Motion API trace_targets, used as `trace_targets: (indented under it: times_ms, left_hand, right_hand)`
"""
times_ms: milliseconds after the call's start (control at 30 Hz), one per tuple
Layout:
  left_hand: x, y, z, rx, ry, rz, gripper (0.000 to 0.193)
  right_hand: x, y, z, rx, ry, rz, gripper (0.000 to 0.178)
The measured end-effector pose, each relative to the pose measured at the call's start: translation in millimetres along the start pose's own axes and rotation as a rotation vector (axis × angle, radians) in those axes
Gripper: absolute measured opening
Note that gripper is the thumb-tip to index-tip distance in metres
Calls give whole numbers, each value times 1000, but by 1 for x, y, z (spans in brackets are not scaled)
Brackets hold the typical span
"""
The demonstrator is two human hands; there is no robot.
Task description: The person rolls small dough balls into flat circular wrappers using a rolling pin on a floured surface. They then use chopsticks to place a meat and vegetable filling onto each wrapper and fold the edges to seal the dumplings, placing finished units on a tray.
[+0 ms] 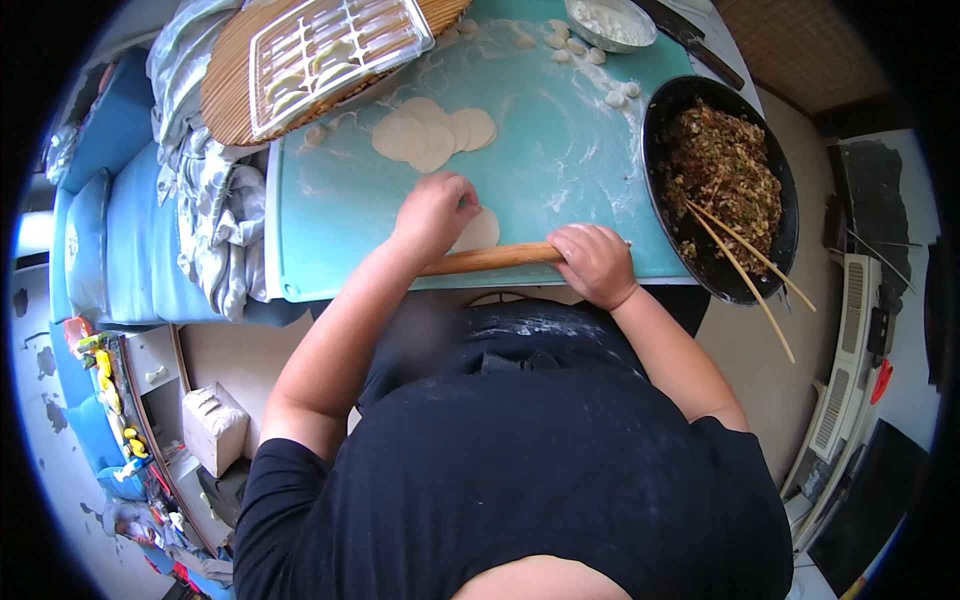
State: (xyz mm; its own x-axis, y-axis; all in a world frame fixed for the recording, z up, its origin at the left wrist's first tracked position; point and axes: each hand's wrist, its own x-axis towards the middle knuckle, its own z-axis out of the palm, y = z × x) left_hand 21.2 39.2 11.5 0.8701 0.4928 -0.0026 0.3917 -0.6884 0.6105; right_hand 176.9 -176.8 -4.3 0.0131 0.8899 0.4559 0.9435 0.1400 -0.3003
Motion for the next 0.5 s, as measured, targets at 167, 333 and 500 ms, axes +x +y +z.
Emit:
trace_targets:
  times_ms: [167,333,500]
  left_hand:
    - [15,-43,-11,-720,432,-98,17]
    - [39,-140,-52,63,802,-231,29]
    - [41,-201,-70,515,394,-193,38]
  right_hand:
    - [3,-2,-2,-4,2,-5,45]
    - [0,-2,0,-30,-13,16,44]
    - [-2,0,1,-47,-1,8,44]
